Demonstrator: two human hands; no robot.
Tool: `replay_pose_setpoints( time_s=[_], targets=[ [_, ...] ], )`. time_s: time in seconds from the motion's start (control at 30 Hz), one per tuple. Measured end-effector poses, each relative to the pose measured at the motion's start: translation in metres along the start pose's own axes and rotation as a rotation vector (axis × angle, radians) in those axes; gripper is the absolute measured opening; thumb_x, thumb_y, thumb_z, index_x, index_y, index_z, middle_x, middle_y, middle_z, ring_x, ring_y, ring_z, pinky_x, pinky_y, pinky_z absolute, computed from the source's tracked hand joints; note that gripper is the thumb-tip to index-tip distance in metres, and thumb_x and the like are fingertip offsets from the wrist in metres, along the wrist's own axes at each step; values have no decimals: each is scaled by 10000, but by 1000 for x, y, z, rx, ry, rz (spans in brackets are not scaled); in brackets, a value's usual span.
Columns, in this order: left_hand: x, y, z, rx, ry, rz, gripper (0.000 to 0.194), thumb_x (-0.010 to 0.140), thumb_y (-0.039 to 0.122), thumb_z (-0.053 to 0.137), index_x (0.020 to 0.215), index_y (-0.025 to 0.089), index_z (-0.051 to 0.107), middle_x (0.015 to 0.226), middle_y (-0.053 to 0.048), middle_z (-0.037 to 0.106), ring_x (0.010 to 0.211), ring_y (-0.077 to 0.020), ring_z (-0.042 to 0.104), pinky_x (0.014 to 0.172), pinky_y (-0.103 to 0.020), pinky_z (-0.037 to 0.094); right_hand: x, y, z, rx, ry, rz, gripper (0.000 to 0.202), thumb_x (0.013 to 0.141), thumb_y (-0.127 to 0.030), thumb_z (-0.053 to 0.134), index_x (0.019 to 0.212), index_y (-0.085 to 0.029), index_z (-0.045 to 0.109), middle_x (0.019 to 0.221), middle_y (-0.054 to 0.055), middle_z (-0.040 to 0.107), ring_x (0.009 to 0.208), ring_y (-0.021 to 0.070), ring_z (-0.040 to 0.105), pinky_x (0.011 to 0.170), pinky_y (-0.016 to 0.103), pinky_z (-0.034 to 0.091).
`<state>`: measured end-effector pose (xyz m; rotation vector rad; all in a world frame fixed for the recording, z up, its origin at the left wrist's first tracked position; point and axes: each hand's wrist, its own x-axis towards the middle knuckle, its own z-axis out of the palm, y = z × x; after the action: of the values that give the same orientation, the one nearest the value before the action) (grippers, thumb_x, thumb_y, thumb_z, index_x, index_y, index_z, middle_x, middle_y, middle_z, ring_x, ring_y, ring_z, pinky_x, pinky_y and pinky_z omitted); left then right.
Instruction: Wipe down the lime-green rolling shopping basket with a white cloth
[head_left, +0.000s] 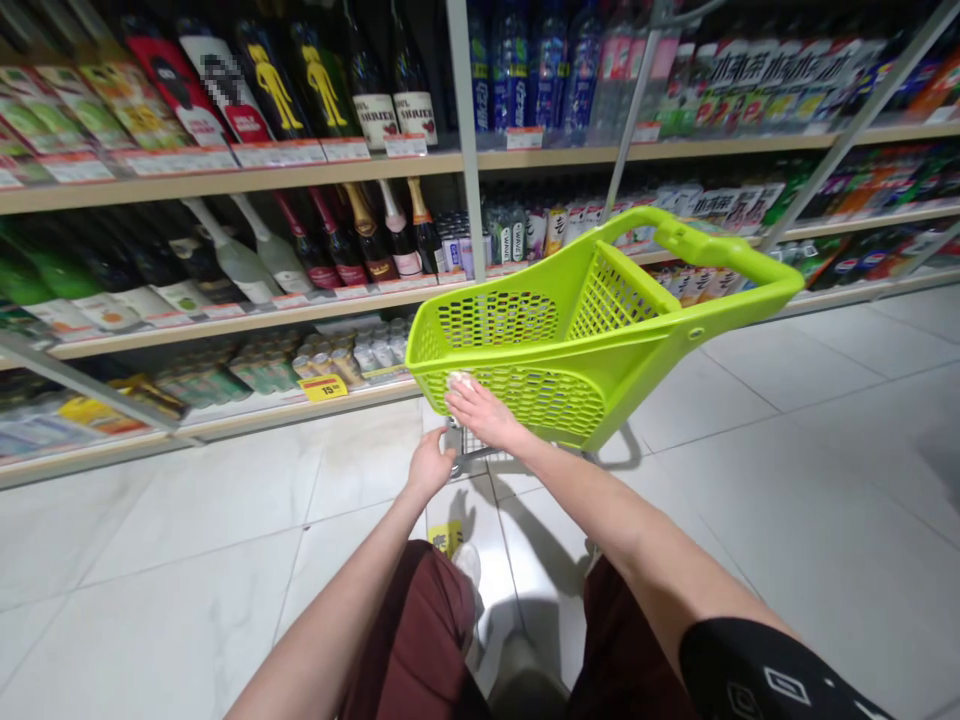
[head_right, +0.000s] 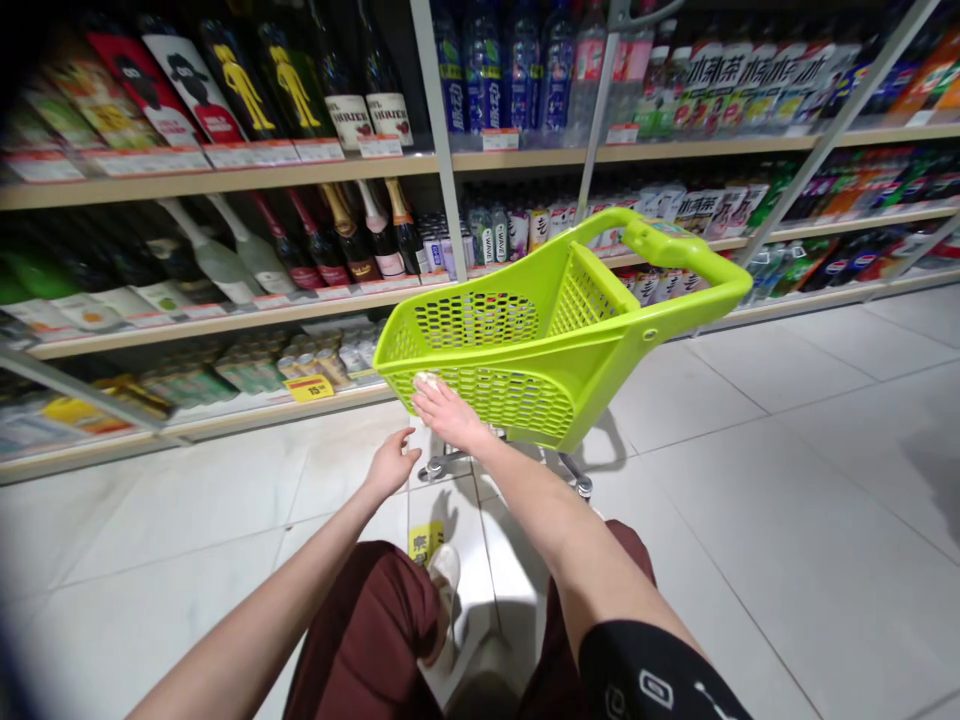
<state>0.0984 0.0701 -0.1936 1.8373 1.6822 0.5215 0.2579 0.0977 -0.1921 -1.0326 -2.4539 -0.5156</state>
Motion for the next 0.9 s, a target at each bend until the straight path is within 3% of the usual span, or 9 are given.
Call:
replay_pose_setpoints(
  time_s=[0.07, 0.13, 0.23, 0.37, 0.47, 0.6, 0.67, 0.9],
  targets=[
    [-3, 3, 0, 75, 4, 81, 459, 690, 146, 481, 1148, 115, 472, 1225, -130, 502, 1129, -214, 471, 977, -334, 343, -19, -8, 9, -3, -63, -8, 241, 864, -133, 418, 1050, -109, 569, 1172, 104, 549, 1273, 234, 276, 1035, 457, 282],
    [-5, 5, -1, 145, 13, 153, 471, 686, 139, 473, 1156, 109, 461, 1225, -126, 500, 1159, -209, 441, 1004, -331, 317, -28, -12, 6, -2, -84, -28, 225, 864, -147, 427, 1019, -119, 588, 1136, 99, 573, 1259, 232, 305, 1019, 444, 312],
    [-5, 6, -1, 189, 59, 195, 496, 683, 149, 475, 1175, 99, 438, 1239, -131, 481, 1180, -211, 417, 1021, -332, 302, -19, -5, -22, 9, 22, -41, 275, 878, -153, 403, 1118, -152, 537, 1236, 81, 508, 1288, 215, 245, 1024, 441, 300],
    [-4, 13, 5, 188, 128, 258, 528, 675, 154, 487, 1196, 117, 412, 1260, -130, 457, 1199, -226, 393, 1024, -367, 307, 0, 16, -55, -24, 185, 86, 338, 884, -121, 365, 1201, -165, 474, 1299, 72, 449, 1314, 222, 157, 1039, 480, 247],
    [-7, 19, 12, 185, 127, 292, 533, 678, 152, 476, 1205, 108, 404, 1292, -147, 420, 1220, -248, 364, 1018, -395, 317, -13, 21, -47, -32, 124, 108, 321, 874, -111, 376, 1161, -153, 512, 1264, 83, 486, 1293, 222, 232, 1033, 479, 265],
    [-12, 23, 20, 178, 111, 318, 545, 673, 144, 474, 1212, 126, 399, 1313, -140, 396, 1238, -261, 337, 1008, -409, 331, -52, 6, -20, -19, -73, 78, 274, 854, -127, 433, 1098, -136, 559, 1202, 92, 540, 1240, 240, 342, 998, 457, 337],
    [-13, 24, 22, 178, 108, 335, 550, 668, 138, 473, 1213, 127, 398, 1312, -142, 395, 1241, -262, 333, 1009, -411, 330, -62, 0, -19, -7, -119, 63, 268, 848, -131, 452, 1093, -135, 560, 1192, 94, 546, 1237, 239, 347, 982, 450, 359],
    [-13, 42, 26, 182, 161, 391, 575, 672, 129, 459, 1239, 97, 365, 1342, -163, 349, 1265, -272, 285, 1030, -432, 294, -32, 26, -70, -60, 177, 120, 355, 886, -126, 356, 1223, -170, 457, 1308, 61, 440, 1311, 225, 165, 1037, 465, 263]
  ],
)
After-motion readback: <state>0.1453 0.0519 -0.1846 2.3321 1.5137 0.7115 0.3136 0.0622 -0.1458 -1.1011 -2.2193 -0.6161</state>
